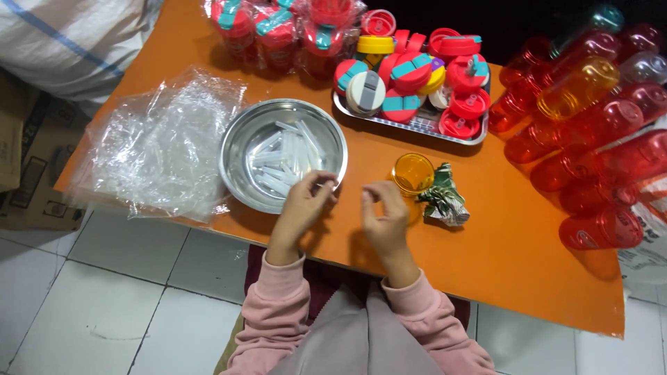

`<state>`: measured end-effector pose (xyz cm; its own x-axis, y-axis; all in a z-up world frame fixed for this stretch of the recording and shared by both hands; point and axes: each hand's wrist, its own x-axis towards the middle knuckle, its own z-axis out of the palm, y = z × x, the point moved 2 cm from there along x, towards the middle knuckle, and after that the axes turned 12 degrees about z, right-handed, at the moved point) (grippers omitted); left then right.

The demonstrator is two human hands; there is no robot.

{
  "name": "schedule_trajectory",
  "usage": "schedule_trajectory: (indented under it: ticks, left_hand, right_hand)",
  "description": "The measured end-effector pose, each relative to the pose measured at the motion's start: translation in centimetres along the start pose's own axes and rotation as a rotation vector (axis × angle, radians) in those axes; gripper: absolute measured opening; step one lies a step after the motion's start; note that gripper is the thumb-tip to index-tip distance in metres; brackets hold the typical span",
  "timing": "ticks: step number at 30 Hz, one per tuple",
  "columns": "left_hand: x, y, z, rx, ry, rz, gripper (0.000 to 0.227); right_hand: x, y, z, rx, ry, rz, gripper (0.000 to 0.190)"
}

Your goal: Assembling plastic cup lids by inserting straws and seals into the lid components.

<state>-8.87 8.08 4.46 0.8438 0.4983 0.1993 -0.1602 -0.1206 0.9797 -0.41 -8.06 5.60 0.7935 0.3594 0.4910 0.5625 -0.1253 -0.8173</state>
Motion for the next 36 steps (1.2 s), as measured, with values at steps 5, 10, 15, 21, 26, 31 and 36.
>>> schedule_trajectory:
  ticks: [5,10,15,21,26,31,36]
  left_hand:
    - [1.3,0.7,-4.7,0.520,0.152,-0.143,0.026]
    - [2.8,-0.6,-5.8,0.952,0.021,-0.341,0.049]
    - [3.2,-3.0,-6.3,0.977,-0.098,-0.319,0.049]
    - [4.2,-6.3,-6.9,0.956,-0.102,-0.339,0.047]
    - [4.0,-4.1,-6.5,0.957,-0.075,-0.308,0.044]
    - [4.4,-1.7,-6.6,0.942,0.003,-0.289,0.041]
    - [4.6,-1.4,-6.1,0.862,0.093,-0.203,0.035]
  right_hand:
    - [0.4,-0.2,5.6,-0.058,-0.177,-0.066,0.009]
    - [2.8,-1.7,10.0,-0.325,-0.468,0.030,0.030]
    - [3.1,0.7,14.1,-0.726,-0.839,0.162,0.047]
    - [4.1,0.1,15.1,-0.715,-0.868,0.197,0.051]
    - [4.1,-0.4,14.7,-0.641,-0.886,0.210,0.034]
    - [4.5,-1.1,13.7,-0.533,-0.871,0.245,0.036]
    - [5.0,-4.0,10.9,-0.458,-0.727,0.240,0.031]
